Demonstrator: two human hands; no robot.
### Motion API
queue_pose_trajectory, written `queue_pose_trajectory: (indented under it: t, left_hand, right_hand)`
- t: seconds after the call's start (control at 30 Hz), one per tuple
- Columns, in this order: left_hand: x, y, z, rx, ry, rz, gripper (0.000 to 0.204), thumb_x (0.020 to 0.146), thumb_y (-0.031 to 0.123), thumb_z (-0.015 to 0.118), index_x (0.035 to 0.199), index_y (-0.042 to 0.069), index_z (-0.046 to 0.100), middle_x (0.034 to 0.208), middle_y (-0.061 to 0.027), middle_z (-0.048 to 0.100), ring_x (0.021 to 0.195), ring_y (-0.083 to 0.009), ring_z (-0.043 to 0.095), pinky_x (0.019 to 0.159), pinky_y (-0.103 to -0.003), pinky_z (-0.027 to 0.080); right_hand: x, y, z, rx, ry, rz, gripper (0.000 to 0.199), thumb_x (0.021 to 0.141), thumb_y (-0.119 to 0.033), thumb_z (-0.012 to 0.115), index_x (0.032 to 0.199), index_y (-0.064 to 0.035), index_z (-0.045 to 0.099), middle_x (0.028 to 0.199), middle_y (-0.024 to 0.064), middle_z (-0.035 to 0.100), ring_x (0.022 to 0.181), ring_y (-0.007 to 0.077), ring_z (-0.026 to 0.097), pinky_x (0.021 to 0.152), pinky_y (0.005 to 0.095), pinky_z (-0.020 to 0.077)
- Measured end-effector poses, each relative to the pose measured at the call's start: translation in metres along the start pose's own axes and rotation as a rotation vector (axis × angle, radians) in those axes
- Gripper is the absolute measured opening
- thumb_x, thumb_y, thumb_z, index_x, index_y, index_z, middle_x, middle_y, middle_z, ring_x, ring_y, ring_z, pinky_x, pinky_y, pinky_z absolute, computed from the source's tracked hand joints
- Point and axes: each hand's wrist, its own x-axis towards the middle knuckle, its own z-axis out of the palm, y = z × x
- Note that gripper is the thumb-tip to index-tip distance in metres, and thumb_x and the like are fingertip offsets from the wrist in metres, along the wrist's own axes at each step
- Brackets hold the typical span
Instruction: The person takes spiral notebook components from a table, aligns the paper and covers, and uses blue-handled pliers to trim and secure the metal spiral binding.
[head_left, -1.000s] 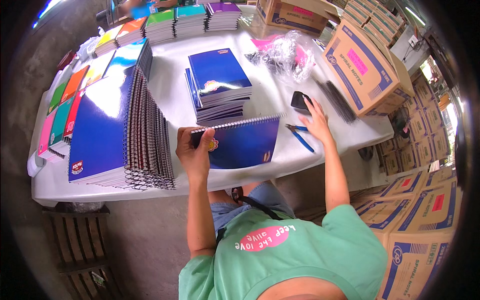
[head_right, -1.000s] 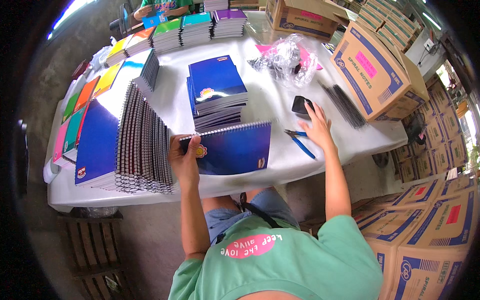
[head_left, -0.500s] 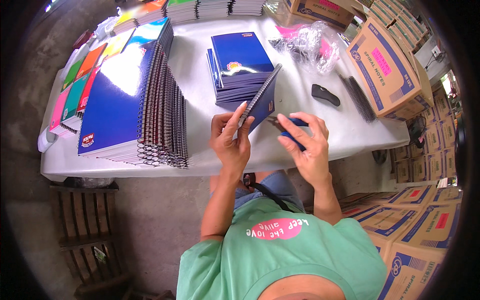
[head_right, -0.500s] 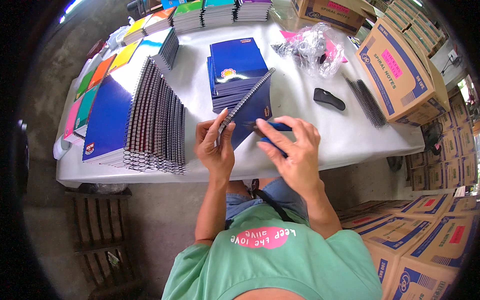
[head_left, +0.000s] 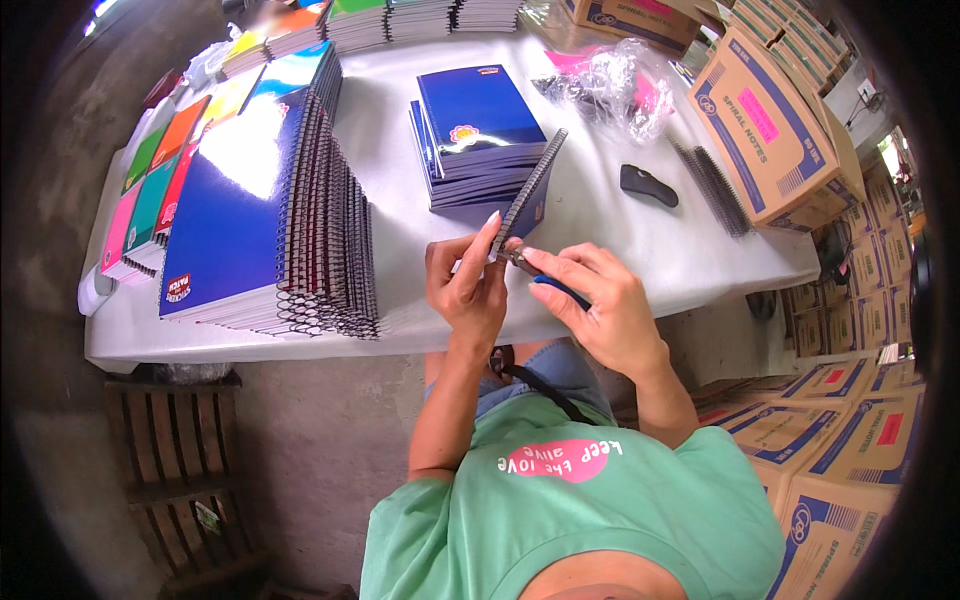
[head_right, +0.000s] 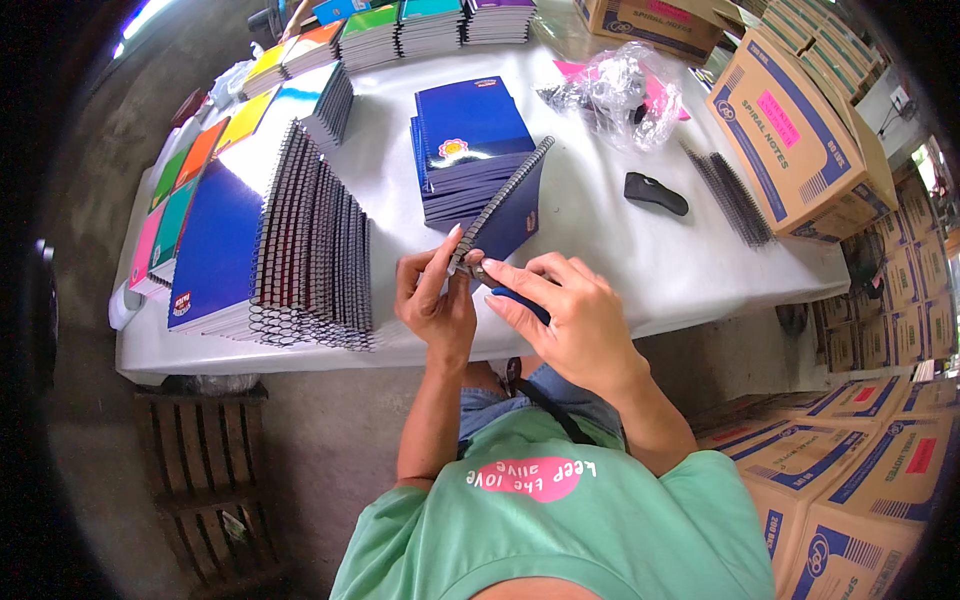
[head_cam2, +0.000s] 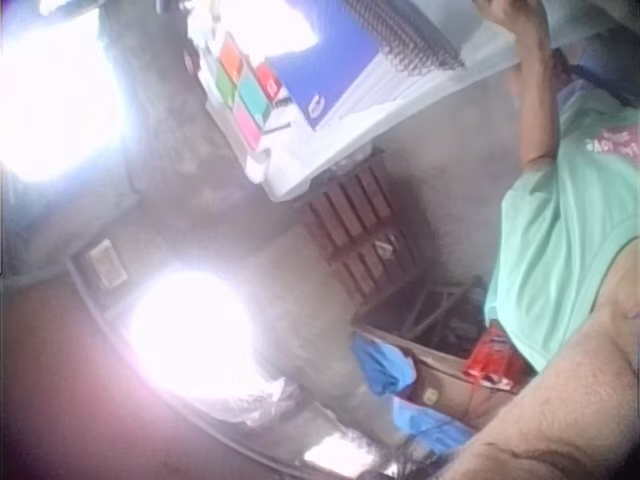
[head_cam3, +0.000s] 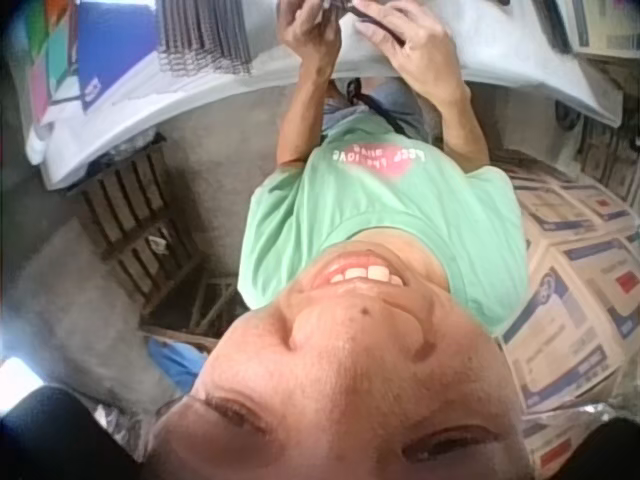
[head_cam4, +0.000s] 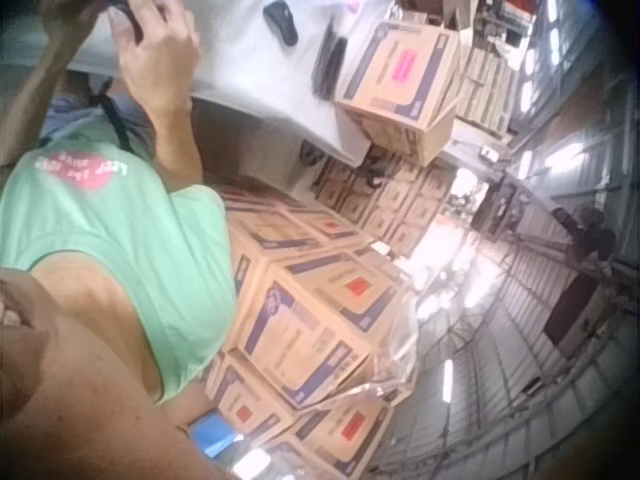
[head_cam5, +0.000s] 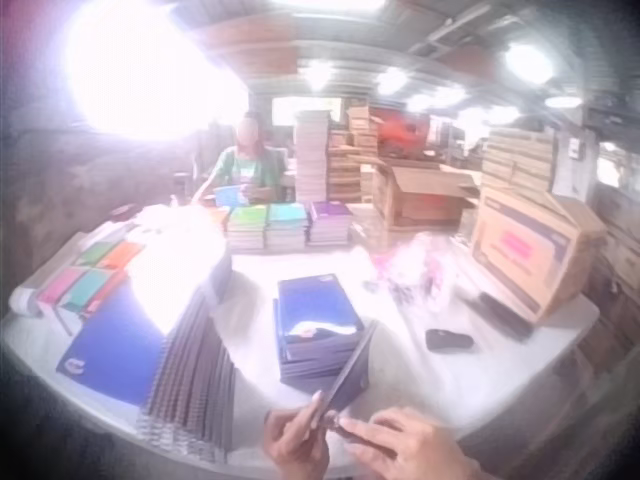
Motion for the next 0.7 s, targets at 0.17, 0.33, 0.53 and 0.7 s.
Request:
queue_pose_trajectory:
  t: [0.17, 0.33, 0.53, 0.7]
  left_hand:
    - [-0.011, -0.002, 0.002, 0.035, 0.025, 0.079, 0.05, 0.057, -0.003, 0.078, 0.103, 0.014, 0.071, 0.073, 0.0029, 0.056, 0.067, -0.0142, 0.047, 0.059, -0.026, 0.04]
    - [0.0, -0.009, -0.005, -0.016, 0.03, 0.109, 0.05, 0.071, -0.005, 0.074, 0.117, 0.007, 0.059, 0.083, -0.0005, 0.05, 0.068, -0.009, 0.05, 0.055, -0.025, 0.043]
    - [0.028, 0.022, -0.02, -0.385, 0.355, -0.094, 0.051, 0.092, 0.011, 0.057, 0.135, 0.002, 0.032, 0.092, -0.0022, 0.048, 0.077, -0.0047, 0.045, 0.066, -0.018, 0.036]
    - [0.051, 0.063, -0.034, -0.486, 0.33, 0.06, 0.048, 0.093, 0.008, 0.05, 0.136, 0.001, 0.029, 0.101, -0.0081, 0.052, 0.085, -0.0085, 0.044, 0.075, -0.022, 0.035]
  right_hand:
    - [-0.005, 0.017, -0.004, 1.253, -0.504, 0.685, 0.035, 0.092, -0.032, 0.056, 0.113, -0.004, 0.062, 0.085, 0.0051, 0.065, 0.071, 0.015, 0.061, 0.061, 0.0272, 0.0488]
    - [-0.017, 0.029, 0.008, 0.468, -0.141, 0.131, 0.037, 0.088, -0.028, 0.059, 0.114, -0.0009, 0.059, 0.096, 0.0148, 0.063, 0.089, 0.0263, 0.061, 0.078, 0.0324, 0.0471]
    - [-0.054, 0.118, -0.013, 0.005, -0.064, 0.173, 0.031, 0.08, -0.022, 0.067, 0.107, -0.0063, 0.064, 0.096, 0.0126, 0.063, 0.091, 0.0316, 0.058, 0.082, 0.0396, 0.0438]
    - [-0.049, 0.169, 0.004, -0.507, -0.276, 0.511, 0.059, 0.088, -0.049, 0.053, 0.136, -0.0153, 0.044, 0.14, 0.0108, 0.038, 0.131, 0.0265, 0.033, 0.107, 0.0554, 0.0204]
